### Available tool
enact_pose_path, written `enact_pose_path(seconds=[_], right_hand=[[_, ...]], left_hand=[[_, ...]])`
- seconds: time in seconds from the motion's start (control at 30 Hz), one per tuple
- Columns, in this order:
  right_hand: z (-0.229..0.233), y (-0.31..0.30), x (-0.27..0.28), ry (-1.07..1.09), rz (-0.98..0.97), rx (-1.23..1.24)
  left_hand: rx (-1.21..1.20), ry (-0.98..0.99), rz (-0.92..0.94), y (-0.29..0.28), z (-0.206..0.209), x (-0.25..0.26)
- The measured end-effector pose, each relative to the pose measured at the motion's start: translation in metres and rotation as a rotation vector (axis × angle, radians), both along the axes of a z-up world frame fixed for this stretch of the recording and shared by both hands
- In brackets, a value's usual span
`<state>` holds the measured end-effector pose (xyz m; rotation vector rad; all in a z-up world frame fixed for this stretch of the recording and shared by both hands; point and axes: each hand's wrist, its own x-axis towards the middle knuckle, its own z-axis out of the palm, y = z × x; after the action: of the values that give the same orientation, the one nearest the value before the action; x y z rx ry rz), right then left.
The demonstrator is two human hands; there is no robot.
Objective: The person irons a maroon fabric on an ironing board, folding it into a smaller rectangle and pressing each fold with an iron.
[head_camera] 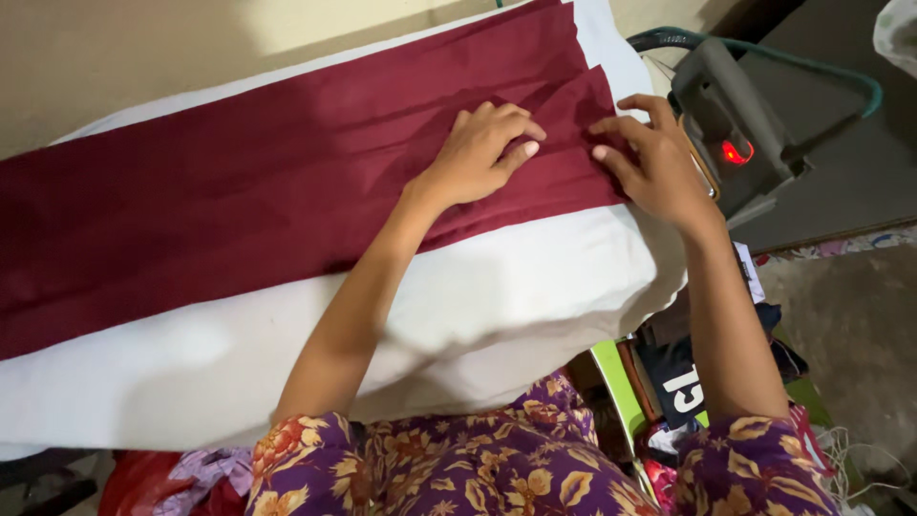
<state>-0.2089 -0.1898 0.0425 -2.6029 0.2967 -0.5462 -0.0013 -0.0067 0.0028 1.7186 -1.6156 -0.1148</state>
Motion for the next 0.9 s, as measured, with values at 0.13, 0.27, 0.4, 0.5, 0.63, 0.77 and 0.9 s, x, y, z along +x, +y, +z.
enact_pose_path(seconds=[0.13,0.27,0.4,0.5,0.63,0.77,0.9], right_hand=[[-0.004,-0.007,-0.005,0.055,-0.091,0.101],[-0.011,-0.021,-0.002,-0.038,-0.031,0.389],[-0.012,-0.022,0.004,-0.014,-0.094,0.760],[-0.007,-0.015,0.006,0.072,-0.227,0.682],[-0.003,-0.007,0.005,-0.019,-0.123,0.580],[-0.004,-0.005,-0.001,-0.080,0.002,0.618],[-0.011,-0.008,0.004,0.033,-0.127,0.430]], left_hand=[[0.093,0.078,0.034,-0.006,0.002,-0.002],[0.094,0.126,0.032,-0.010,0.003,0.001],[0.002,0.257,-0.013,-0.020,0.009,0.004],[-0.021,0.399,-0.068,-0.027,0.016,0.004],[0.167,0.417,-0.020,-0.037,0.010,0.006],[-0.006,0.260,-0.044,-0.040,-0.009,0.005],[-0.026,-0.063,0.047,-0.043,-0.016,-0.004]])
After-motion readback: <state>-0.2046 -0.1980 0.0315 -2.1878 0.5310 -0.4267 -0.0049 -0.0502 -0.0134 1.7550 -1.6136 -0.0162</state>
